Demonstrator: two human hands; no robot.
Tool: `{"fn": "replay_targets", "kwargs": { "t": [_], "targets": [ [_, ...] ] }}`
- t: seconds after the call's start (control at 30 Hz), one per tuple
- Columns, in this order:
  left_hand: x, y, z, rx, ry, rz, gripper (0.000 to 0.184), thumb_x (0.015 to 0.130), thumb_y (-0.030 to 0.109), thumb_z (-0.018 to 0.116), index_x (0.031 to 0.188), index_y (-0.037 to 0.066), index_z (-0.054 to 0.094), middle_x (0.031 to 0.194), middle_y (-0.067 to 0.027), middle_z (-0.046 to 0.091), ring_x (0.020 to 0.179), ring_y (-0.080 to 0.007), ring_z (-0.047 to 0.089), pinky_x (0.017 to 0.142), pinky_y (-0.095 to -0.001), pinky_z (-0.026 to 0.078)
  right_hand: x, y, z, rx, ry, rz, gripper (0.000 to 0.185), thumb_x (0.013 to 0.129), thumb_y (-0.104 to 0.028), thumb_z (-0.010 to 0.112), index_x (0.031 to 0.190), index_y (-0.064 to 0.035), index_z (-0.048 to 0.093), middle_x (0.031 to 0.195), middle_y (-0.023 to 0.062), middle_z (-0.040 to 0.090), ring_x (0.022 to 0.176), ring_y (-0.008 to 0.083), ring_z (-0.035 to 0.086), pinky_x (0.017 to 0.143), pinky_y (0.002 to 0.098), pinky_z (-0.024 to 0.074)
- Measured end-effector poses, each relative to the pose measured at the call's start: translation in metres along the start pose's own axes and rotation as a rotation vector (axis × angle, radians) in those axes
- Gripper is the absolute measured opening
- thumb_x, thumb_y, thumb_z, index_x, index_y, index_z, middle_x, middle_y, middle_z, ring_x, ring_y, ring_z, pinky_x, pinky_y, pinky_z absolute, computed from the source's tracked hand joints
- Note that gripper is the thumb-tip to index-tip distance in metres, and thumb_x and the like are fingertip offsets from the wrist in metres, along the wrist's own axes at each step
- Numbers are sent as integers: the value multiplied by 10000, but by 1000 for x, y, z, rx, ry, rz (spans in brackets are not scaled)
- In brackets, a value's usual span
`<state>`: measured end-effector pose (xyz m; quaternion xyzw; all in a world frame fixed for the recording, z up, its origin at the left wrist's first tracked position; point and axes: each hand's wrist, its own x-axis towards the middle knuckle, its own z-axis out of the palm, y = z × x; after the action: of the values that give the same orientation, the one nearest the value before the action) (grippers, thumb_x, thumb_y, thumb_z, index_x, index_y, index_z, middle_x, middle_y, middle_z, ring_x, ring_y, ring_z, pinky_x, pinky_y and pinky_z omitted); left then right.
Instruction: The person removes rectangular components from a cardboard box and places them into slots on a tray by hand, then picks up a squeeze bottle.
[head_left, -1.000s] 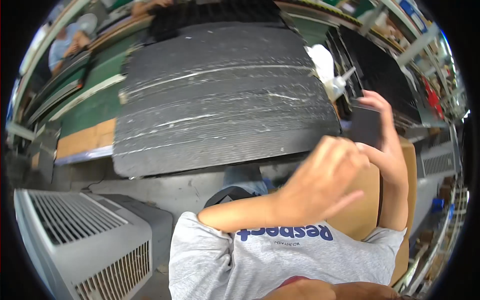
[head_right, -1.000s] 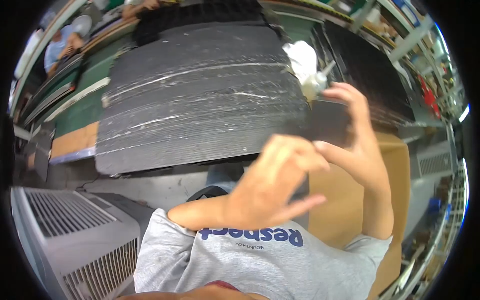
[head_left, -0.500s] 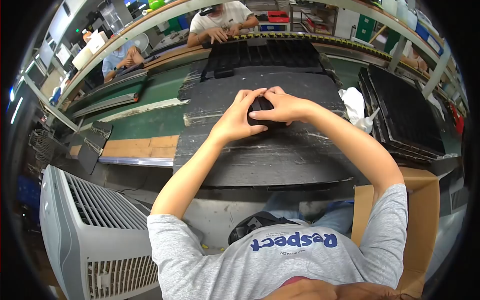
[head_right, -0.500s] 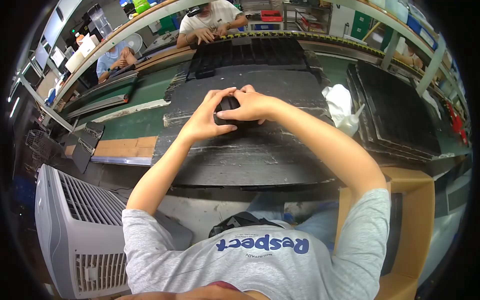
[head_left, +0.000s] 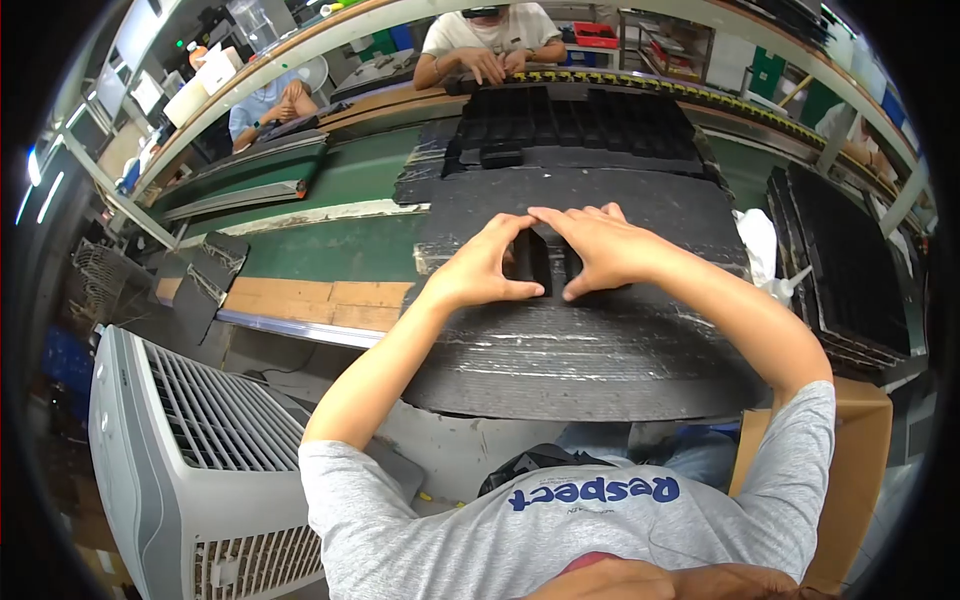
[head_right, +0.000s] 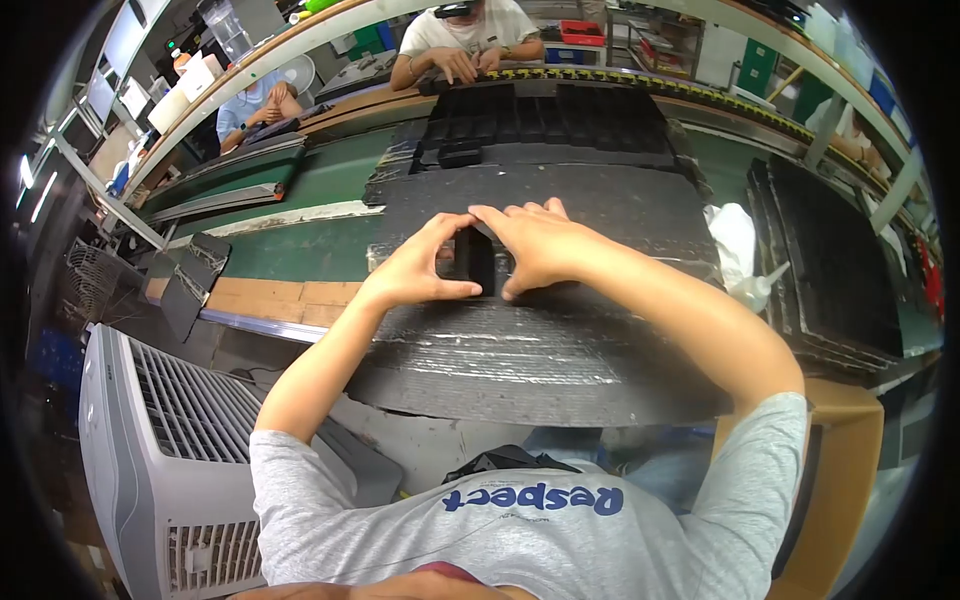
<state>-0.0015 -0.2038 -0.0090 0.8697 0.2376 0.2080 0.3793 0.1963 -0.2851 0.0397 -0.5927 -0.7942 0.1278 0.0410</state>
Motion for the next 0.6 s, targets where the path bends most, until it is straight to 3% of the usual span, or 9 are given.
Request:
{"fn": "replay_targets", "kwargs": {
  "t": [0.07, 0.13, 0.17, 0.23, 0.3, 0.4, 0.6],
  "targets": [
    [-2, -1, -10, 32, -52, -16, 711, 611, 104, 778, 1258, 111, 484, 1188, -83, 480, 1002, -230, 537, 889, -315, 446, 7, 3, -3, -58, -71, -1, 898, 608, -239, 801, 1360, -84, 335, 1193, 157, 547, 1094, 305, 512, 931, 427, 401],
    [4, -20, -35, 112, 15, 69, 646, 606, 79, 777, 1202, 99, 530, 1175, -64, 479, 992, -222, 533, 885, -310, 448, 22, 13, -6, 48, 56, -64, 700, 601, -221, 802, 1208, -71, 486, 1125, 151, 556, 1041, 291, 530, 881, 379, 431],
    [9, -33, -51, 115, 14, 71, 646, 606, 79, 777, 1202, 99, 530, 1175, -64, 479, 992, -222, 533, 885, -310, 448, 34, 14, -9, 49, 58, -64, 700, 601, -221, 802, 1208, -71, 486, 1125, 151, 556, 1041, 291, 530, 881, 379, 431],
    [24, -57, -79, -45, 152, -40, 588, 624, 46, 763, 1171, 90, 553, 1231, -65, 476, 1054, -222, 508, 924, -317, 417, 64, 16, -17, 252, 161, 5, 500, 587, -208, 806, 1009, -58, 581, 1067, 140, 554, 990, 280, 543, 854, 346, 442],
    [41, -85, -88, -105, 143, -46, 587, 629, 40, 759, 1175, 88, 550, 1248, -65, 473, 1072, -221, 500, 938, -318, 404, 102, 28, -5, 303, 258, -16, 387, 587, -207, 804, 871, -49, 594, 1019, 123, 548, 944, 267, 550, 869, 350, 437],
    [60, -117, -99, -288, 108, -79, 583, 643, 20, 749, 1185, 81, 544, 1299, -68, 462, 1125, -216, 477, 982, -320, 365, 140, 46, 16, 338, 312, -91, 367, 603, -202, 799, 868, -49, 597, 1075, 131, 553, 968, 270, 554, 880, 350, 434],
    [62, -120, -105, -236, 16, -224, 611, 679, -22, 714, 1243, 83, 506, 1338, -67, 453, 1194, -185, 430, 1020, -302, 284, 154, 55, 22, 292, 211, -42, 412, 619, -197, 794, 944, -52, 588, 1139, 135, 548, 1021, 271, 545, 895, 352, 430]
  ]
}}
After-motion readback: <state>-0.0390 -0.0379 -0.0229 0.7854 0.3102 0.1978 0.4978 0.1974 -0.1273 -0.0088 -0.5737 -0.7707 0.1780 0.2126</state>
